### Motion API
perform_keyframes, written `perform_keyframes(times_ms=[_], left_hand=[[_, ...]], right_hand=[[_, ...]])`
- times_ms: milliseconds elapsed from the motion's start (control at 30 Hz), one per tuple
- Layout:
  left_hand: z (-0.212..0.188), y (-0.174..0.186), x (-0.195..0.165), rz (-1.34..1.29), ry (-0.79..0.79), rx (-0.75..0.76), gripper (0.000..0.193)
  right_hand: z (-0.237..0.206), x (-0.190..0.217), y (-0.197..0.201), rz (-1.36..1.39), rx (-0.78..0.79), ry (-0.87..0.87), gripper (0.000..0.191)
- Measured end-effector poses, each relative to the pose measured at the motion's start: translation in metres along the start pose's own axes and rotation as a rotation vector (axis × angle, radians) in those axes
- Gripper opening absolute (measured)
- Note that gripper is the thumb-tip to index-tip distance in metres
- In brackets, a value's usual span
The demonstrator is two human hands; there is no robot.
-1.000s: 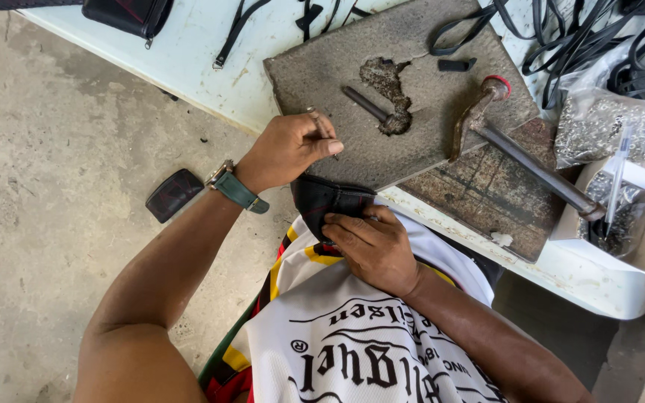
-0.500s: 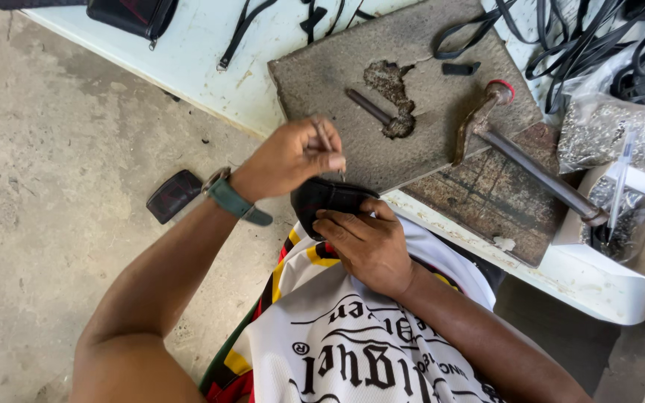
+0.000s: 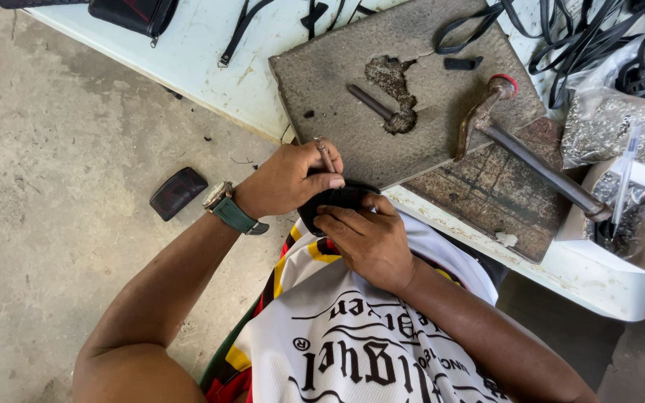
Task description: The person attaches a strap and metal hardware to a small black zippered pouch, pressing and hammering rivets on a work board, then checks the zipper and sets the finished pouch aside before picking up the next pouch and repeating the same steps.
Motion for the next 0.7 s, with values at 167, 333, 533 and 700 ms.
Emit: perform_keyframes(times_ms=[167, 333, 533, 700], left_hand=[[0.002, -0.003, -0.010, 0.160, -0.068, 0.025, 0.020], [0.005, -0.002, -0.019, 0.153, -0.105, 0.047, 0.018], [0.006, -0.003, -0.019, 0.151, -0.079, 0.098, 0.018], [-0.003, -0.013, -0.011, 0.247, -0.067, 0.110, 0.020]], right_hand=[[0.003, -0.008, 0.007, 0.104, 0.085, 0.004, 0.034], [-0.034, -0.089, 0.107, -0.266, -0.202, -0.430, 0.036], [-0.092, -0.172, 0.111, -0.803, 0.059, -0.680, 0.032], [-0.085, -0.178, 0.135, -0.473, -0.119, -0.684, 0.025]])
Point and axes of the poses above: each hand's wrist, its own z-axis towards the middle knuckle, its own y-axis out of the back of the hand, x = y × z, the point moved 5 cm from there along z, towards the middle knuckle, and after that the axes turned 1 degree about -x, right-handed, at the moved point
